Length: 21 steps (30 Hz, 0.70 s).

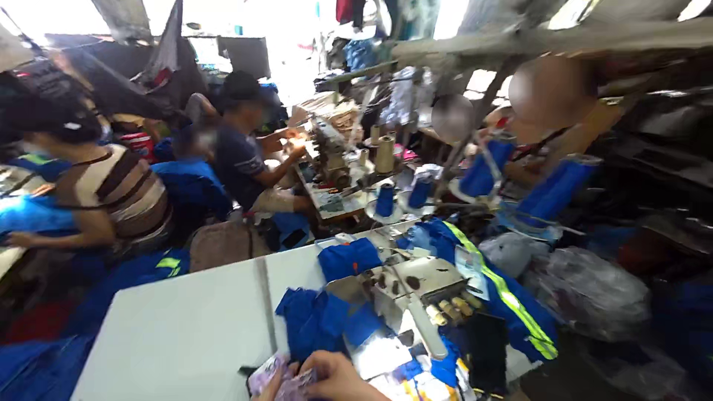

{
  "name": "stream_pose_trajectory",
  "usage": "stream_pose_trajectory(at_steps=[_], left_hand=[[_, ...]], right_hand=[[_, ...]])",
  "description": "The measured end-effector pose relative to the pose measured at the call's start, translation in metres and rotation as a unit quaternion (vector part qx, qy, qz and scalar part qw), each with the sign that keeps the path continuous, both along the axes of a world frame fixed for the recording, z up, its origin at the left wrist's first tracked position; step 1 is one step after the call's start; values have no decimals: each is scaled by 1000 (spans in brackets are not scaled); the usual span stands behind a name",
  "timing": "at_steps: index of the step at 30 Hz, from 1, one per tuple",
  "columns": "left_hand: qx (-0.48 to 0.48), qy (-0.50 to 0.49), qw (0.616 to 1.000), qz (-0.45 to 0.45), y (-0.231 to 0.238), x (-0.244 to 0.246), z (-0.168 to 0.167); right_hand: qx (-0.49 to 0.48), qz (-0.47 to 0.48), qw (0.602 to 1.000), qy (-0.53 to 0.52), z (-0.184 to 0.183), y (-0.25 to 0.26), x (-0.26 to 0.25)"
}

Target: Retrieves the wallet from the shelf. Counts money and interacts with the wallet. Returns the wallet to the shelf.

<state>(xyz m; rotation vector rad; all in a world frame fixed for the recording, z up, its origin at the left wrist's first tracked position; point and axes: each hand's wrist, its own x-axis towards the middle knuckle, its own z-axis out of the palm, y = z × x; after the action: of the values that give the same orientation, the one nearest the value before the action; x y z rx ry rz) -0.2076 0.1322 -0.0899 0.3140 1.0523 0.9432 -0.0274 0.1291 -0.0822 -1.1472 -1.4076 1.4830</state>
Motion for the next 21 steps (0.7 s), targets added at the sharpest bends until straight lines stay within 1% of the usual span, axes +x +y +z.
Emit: stream_pose_trajectory(at_steps=[2,4,7,9,11,13,15,17,19,21], left_hand=[[21,-5,1000,0,1,-6,-11],[19,-7,1000,12,-1,-4,-10],[-9,-39,998,48,-5,-5,-11],[-14,-68,993,101,-1,-11,-18],[-1,-92,981,173,2,-26,-29],[-3,-90,964,252,6,-47,-34],[0,-65,954,292,7,-70,-35],[-3,-50,950,308,4,-86,-35],[-21,-39,950,310,-2,-93,-33],[-40,-28,955,294,-14,-96,-32]], right_hand=[[-42,-29,998,40,2,3,1],[-63,-54,995,53,3,5,1],[-75,-43,994,65,3,5,1],[-57,-20,995,75,3,6,3],[-34,-17,996,78,5,7,8],[-27,-21,998,57,9,11,18],[-40,2,999,-13,13,19,29],[-65,59,988,-129,12,29,31],[-88,125,954,-257,4,39,21],[-111,164,919,-342,-10,48,0]])
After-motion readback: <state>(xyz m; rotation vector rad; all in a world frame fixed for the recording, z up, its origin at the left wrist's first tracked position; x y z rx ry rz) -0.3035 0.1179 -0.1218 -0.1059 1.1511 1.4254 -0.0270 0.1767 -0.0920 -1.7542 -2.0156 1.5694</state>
